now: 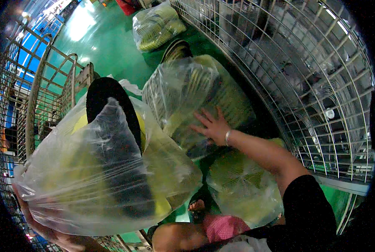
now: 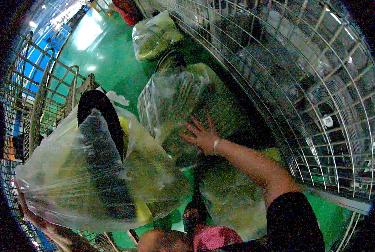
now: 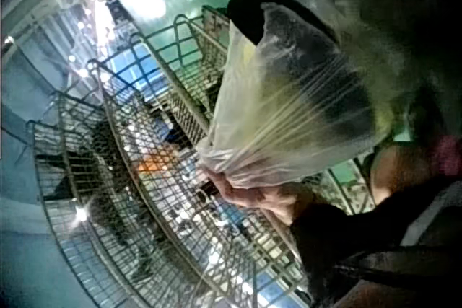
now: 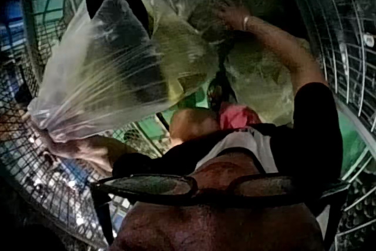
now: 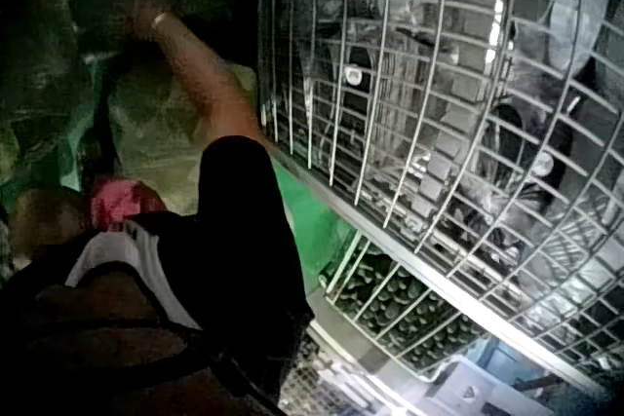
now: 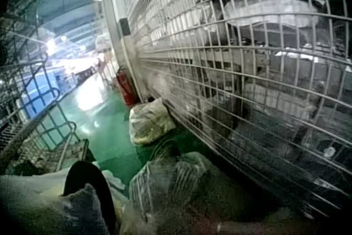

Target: The person inserts insoles into shoes at a conveyor belt and then selects more shoe components from plastic bags on the floor.

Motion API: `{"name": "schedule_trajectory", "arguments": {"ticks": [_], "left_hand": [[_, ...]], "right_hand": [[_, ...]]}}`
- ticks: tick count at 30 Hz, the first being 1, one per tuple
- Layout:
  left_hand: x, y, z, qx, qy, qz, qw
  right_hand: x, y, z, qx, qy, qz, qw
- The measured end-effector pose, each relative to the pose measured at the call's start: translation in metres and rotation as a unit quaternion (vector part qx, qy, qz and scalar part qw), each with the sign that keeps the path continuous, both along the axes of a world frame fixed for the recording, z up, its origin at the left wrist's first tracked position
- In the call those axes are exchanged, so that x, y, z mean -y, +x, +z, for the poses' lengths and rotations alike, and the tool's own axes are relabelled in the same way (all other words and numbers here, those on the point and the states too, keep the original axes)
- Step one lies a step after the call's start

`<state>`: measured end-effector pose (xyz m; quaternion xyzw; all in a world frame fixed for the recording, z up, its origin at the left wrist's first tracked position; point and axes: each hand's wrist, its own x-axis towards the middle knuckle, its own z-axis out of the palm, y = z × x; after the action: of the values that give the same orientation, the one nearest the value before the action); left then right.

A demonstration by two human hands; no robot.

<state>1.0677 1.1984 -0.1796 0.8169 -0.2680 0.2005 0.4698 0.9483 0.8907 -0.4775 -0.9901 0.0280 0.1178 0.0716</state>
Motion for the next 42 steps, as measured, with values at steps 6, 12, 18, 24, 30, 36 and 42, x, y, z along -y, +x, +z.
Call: {"name": "schedule_trajectory", "arguments": {"ticks": [6, 12, 18, 24, 30, 36, 42], "left_hand": [[0.003, -0.002, -0.013, 0.004, 0.003, 0.046, 0.999], [0.016, -0.009, -0.037, 0.009, 0.015, 0.019, 1.000], [0.045, -0.022, -0.055, 0.016, 0.017, -0.073, 0.997], [0.085, -0.040, -0.074, 0.094, 0.023, -0.181, 0.979], [0.129, -0.017, -0.197, -0.597, -0.220, -0.332, 0.697], [0.124, -0.043, -0.316, -0.747, -0.141, -0.232, 0.606], [0.102, 0.001, -0.303, -0.568, 0.051, -0.305, 0.763]], "right_hand": [[0.033, 0.116, -0.006, 0.209, -0.099, -0.210, 0.950], [-0.041, 0.078, -0.074, 0.074, 0.528, -0.321, 0.783], [-0.070, -0.006, -0.075, -0.064, 0.790, -0.392, 0.467], [0.009, -0.060, -0.021, 0.127, 0.675, -0.433, 0.583], [0.066, -0.103, 0.036, 0.186, 0.381, -0.433, 0.796], [0.072, -0.152, -0.080, 0.093, 0.184, -0.382, 0.901], [0.052, -0.122, -0.005, 0.195, 0.040, -0.406, 0.892]]}}
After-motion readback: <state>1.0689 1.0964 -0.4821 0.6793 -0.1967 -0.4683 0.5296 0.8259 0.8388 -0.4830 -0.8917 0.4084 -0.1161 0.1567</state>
